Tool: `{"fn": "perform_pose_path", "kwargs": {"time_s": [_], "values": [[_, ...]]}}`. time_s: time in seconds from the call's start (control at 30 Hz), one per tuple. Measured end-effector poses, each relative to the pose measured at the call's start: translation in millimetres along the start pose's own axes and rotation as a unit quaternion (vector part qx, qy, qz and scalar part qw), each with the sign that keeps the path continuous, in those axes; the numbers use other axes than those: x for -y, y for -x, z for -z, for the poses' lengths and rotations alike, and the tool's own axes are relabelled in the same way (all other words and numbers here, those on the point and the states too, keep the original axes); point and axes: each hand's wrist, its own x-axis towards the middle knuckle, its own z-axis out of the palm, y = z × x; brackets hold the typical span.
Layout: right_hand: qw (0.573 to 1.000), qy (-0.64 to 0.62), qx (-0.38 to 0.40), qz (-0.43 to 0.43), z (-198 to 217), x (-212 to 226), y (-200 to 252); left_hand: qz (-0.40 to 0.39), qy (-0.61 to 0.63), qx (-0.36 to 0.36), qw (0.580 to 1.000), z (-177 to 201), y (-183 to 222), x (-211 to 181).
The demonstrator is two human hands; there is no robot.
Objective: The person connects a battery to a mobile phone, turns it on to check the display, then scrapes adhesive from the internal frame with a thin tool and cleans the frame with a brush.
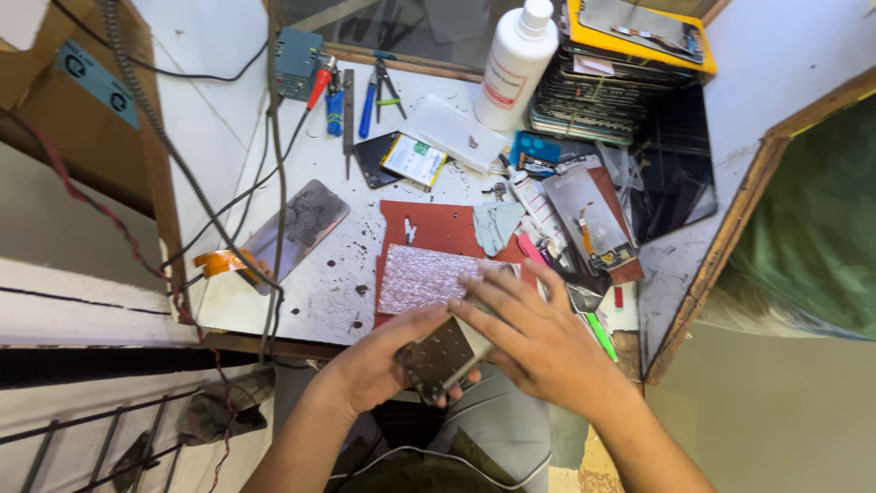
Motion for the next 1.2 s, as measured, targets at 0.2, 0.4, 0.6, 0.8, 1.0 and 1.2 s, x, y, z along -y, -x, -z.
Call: {"fn": "perform_pose_path", "kwargs": {"time_s": [0.2, 0.4, 0.6, 0.8, 1.0, 1.2], "values": [[0.985, -0.136, 0.020, -0.102, -13.7, -12.0, -5.0, 0.006, -0.105, -0.230, 0.967, 6.2, 3.6, -15.0], [0.974, -0.140, 0.009, -0.177, -35.7, -17.1, -20.0, -0.180, -0.401, -0.434, 0.786, 37.7, 12.7, -10.0], [0.982, -0.100, -0.064, -0.148, -52.4, -12.8, -14.8, -0.149, -0.491, -0.462, 0.723, 39.3, 8.7, -2.6], [0.894, -0.025, -0.169, -0.413, -50.9, -30.7, 36.4, -0.089, -0.510, -0.456, 0.723, 40.9, 6.4, -1.7], [0.909, 0.062, -0.137, -0.388, -52.0, -38.4, 52.1, -0.036, -0.531, -0.427, 0.731, 25.6, 13.5, -7.4], [0.898, 0.098, -0.108, -0.416, -45.7, -33.6, 41.9, -0.173, -0.504, -0.454, 0.714, 14.7, 24.1, -14.5]]}}
